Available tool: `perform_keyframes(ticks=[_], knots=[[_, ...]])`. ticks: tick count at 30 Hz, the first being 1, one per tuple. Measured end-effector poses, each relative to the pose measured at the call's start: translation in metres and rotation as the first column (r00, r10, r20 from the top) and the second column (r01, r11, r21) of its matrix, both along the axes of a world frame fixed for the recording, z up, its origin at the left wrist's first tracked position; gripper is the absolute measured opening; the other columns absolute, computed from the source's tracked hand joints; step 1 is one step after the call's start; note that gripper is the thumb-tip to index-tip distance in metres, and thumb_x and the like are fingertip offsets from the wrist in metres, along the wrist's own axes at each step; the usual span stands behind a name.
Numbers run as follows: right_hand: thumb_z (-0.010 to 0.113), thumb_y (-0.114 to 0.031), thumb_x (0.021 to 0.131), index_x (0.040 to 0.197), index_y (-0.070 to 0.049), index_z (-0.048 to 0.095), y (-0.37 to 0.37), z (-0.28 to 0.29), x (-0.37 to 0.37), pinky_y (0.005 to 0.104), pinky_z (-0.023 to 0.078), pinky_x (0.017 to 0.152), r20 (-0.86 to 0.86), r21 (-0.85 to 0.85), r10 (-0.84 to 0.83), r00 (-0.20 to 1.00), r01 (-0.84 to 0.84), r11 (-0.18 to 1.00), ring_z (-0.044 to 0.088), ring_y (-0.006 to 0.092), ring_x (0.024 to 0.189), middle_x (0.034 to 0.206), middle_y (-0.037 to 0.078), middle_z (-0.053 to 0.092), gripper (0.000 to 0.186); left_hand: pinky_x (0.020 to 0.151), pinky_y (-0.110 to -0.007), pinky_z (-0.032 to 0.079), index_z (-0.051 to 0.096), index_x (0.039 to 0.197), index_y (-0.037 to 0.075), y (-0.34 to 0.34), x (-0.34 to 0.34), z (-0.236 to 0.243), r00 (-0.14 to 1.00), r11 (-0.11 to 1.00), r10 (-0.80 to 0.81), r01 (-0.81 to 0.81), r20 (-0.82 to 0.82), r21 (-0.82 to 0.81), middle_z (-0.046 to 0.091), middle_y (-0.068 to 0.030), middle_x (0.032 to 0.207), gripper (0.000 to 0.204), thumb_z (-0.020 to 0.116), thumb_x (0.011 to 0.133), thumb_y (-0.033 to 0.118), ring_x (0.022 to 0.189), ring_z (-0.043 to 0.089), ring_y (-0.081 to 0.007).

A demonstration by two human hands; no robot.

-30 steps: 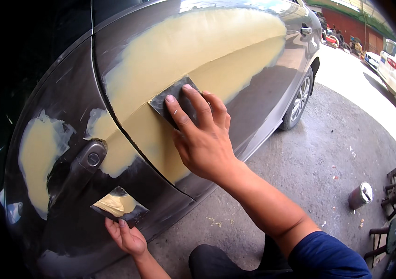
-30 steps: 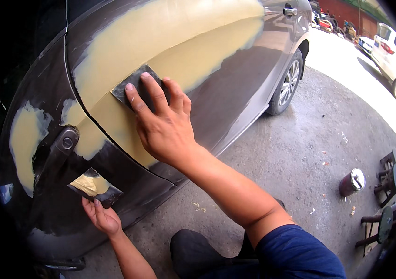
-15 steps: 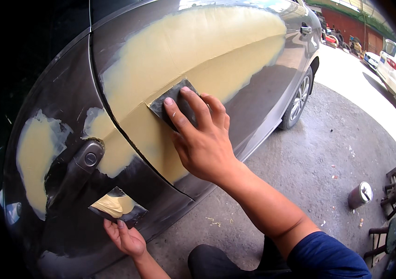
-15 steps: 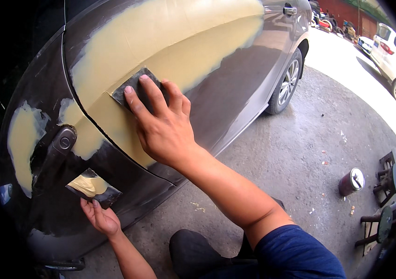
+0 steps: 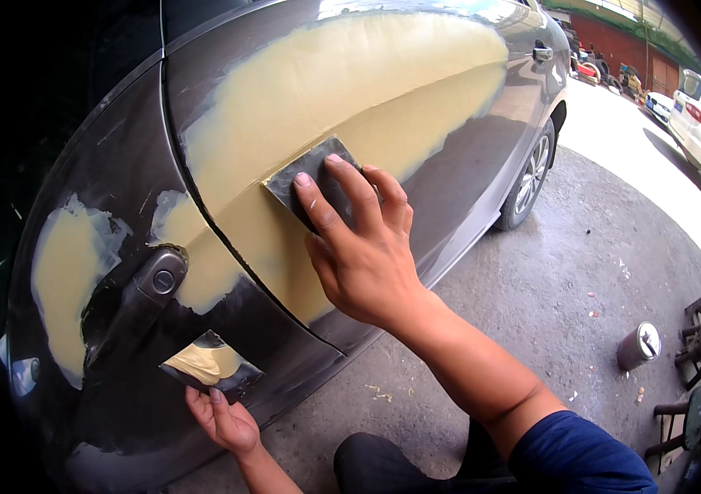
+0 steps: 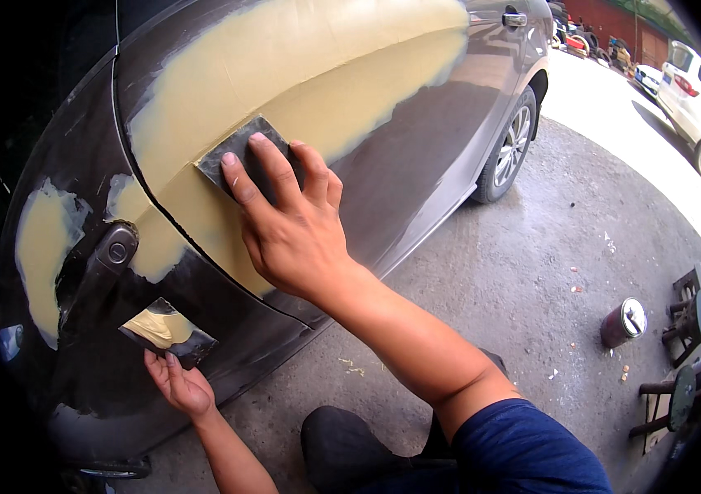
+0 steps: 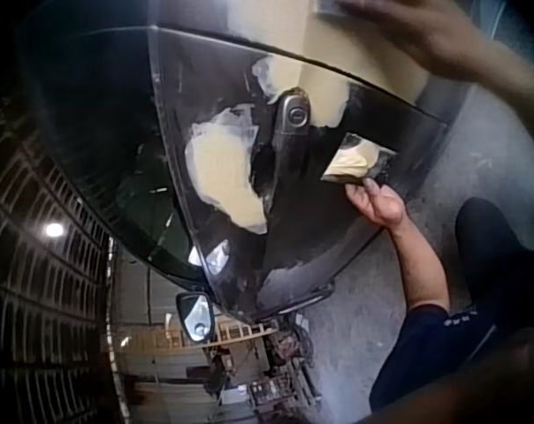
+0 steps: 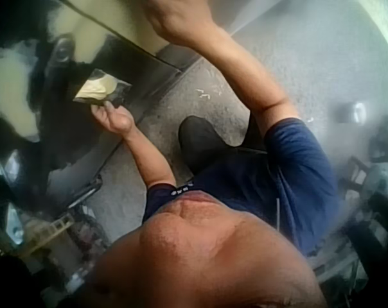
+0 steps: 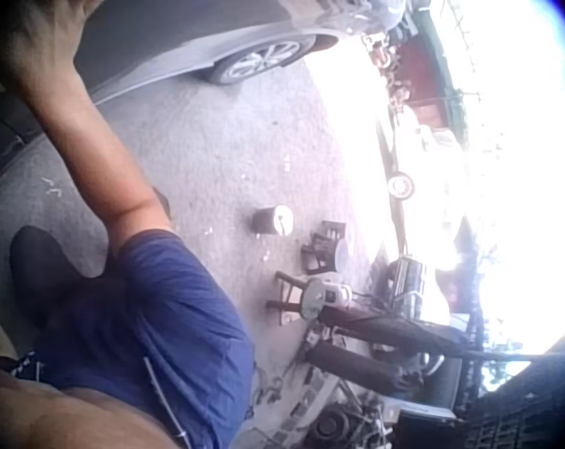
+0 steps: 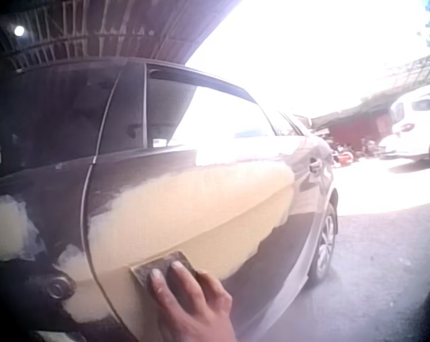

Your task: The person applies a beige body filler to a damaged area on the side of a dark-colored car using a metal spreader. They repeatedly scoop filler from a larger spreader and smooth it onto the car's surface, working to level the material over the repair zone.

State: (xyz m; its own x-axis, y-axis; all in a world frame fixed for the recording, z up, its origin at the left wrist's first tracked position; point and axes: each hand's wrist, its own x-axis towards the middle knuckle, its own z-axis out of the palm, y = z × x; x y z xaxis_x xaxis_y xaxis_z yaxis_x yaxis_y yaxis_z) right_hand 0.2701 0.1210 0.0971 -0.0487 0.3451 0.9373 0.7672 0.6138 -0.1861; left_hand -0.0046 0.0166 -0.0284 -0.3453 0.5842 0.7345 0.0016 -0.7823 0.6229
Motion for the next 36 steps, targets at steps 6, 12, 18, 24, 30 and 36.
perform_keyframes(ticks=[6,12,18,24,30,36], knots=[[0.068,-0.012,0.082,0.142,-0.021,0.053,0.004,0.000,-0.004,0.0504,0.032,0.104,0.007,0.009,-0.007,1.000,0.007,1.000,0.034,0.0411,0.129,0.149,0.013,0.039,0.063,0.115,-0.040,0.030,0.037,0.143,-0.009,-0.001,0.001,0.003,0.999,1.000,0.001,-0.001,-0.034,0.001,0.046,-0.0215,0.145,0.047,0.045,0.100,0.007,0.134,0.045,-0.0281],[0.068,-0.011,0.081,0.142,-0.022,0.053,0.009,-0.002,-0.006,0.0512,0.032,0.104,0.007,0.019,-0.001,1.000,0.001,1.000,0.034,0.0413,0.129,0.150,0.013,0.038,0.064,0.116,-0.041,0.030,0.036,0.144,-0.009,0.001,-0.002,-0.002,0.999,1.000,0.008,-0.007,-0.037,0.008,0.044,-0.0222,0.146,0.048,0.045,0.100,0.007,0.135,0.044,-0.0293],[0.069,-0.010,0.080,0.141,-0.021,0.053,0.005,-0.002,-0.003,0.0524,0.035,0.101,0.044,-0.013,-0.004,0.999,0.005,1.000,0.035,0.0415,0.127,0.148,0.014,0.039,0.064,0.115,-0.042,0.030,0.036,0.142,-0.012,0.001,0.001,-0.003,0.998,0.998,0.056,-0.056,0.019,0.006,0.046,-0.0262,0.143,0.049,0.047,0.098,0.008,0.134,0.046,-0.0322],[0.070,-0.008,0.079,0.140,-0.019,0.054,0.001,-0.008,0.003,0.0526,0.037,0.098,0.069,-0.045,0.013,0.998,-0.010,0.999,0.037,0.0414,0.124,0.146,0.015,0.041,0.063,0.116,-0.041,0.030,0.037,0.143,-0.009,0.002,-0.001,-0.006,1.000,0.999,0.024,-0.024,-0.005,0.034,0.045,-0.0223,0.146,0.047,0.045,0.099,0.005,0.135,0.045,-0.0297],[0.064,-0.008,0.078,0.138,-0.017,0.056,0.003,-0.025,0.006,0.0516,0.036,0.097,0.078,-0.042,0.023,0.997,-0.020,0.999,0.040,0.0424,0.124,0.145,0.013,0.044,0.061,0.116,-0.041,0.030,0.037,0.143,-0.009,0.000,0.000,-0.002,1.000,0.999,0.012,-0.011,-0.020,0.035,0.044,-0.0230,0.147,0.047,0.045,0.099,0.005,0.136,0.045,-0.0300],[0.063,-0.006,0.077,0.137,-0.017,0.057,0.001,-0.043,0.008,0.0515,0.036,0.096,0.110,-0.065,0.019,0.994,-0.011,0.998,0.041,0.0428,0.123,0.145,0.013,0.045,0.061,0.115,-0.041,0.031,0.034,0.140,-0.017,-0.001,0.009,0.000,0.995,0.995,0.095,-0.095,0.038,-0.003,0.046,-0.0298,0.142,0.051,0.046,0.096,0.005,0.133,0.047,-0.0332]])
